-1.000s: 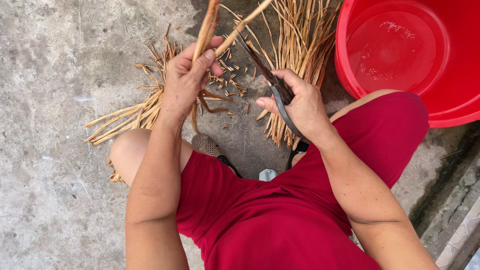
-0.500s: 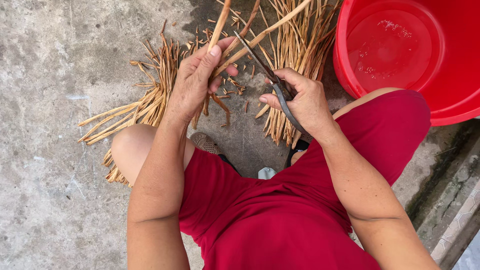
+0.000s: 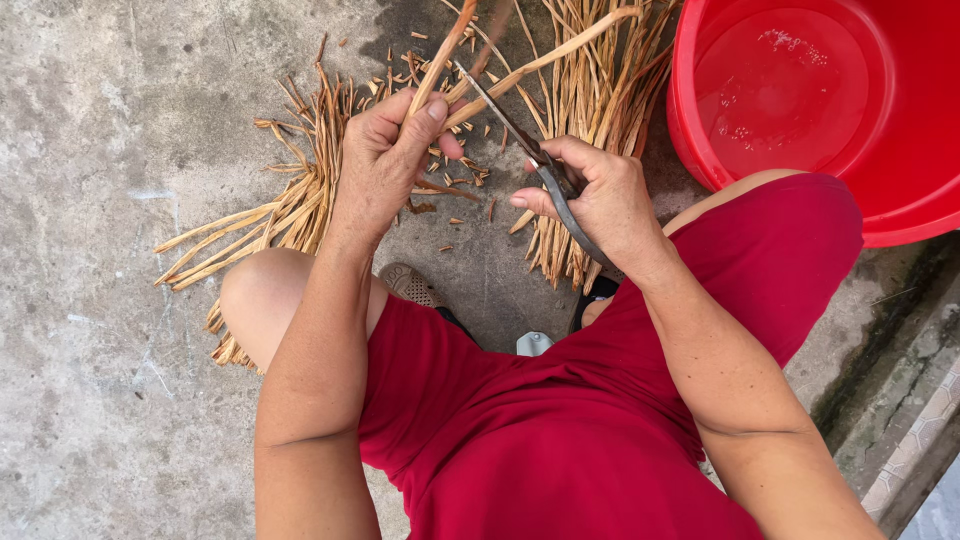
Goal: The person sits on a concrete floor and uses a curved blade to split long, dried bamboo strips into thinner strands. They hold each strip with one hand and carefully shave it lengthwise with the other, dropping the finished pieces onto a pile.
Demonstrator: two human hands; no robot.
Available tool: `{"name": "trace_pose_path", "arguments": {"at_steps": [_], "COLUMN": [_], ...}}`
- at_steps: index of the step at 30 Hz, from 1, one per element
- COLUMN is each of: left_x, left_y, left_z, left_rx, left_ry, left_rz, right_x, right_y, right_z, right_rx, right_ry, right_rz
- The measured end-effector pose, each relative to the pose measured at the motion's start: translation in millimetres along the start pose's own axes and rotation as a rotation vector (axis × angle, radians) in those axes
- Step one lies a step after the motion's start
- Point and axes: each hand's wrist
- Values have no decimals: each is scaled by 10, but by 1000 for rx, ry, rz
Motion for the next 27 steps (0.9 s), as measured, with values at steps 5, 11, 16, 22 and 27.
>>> {"name": "trace_pose_path", "arguments": {"at_steps": [5, 11, 16, 22, 27], "left_x": [28, -7, -31, -35, -6], "left_y": [72, 153, 188, 172, 186], "left_z": [22, 75, 108, 96, 80], "left_rx": [3, -97, -82, 47, 95], "left_ry": [-46, -11, 15, 19, -21], "left_rz": [35, 126, 107, 32, 52], "right_x": [-5, -4, 24, 60, 55], "right_y": [-28, -6, 21, 50, 95], "right_z": [85, 245, 290, 304, 322], "right_rx": [21, 189, 256, 228, 277], "right_ry": [-22, 97, 35, 21, -45], "right_rz": [67, 224, 196, 196, 214]}}
Point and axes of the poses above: each hand's wrist, its own x-axis towards the middle knuckle, its own y-axis out of the back of the hand, z = x × y, and after that the axes turned 8 degrees about z, right-handed
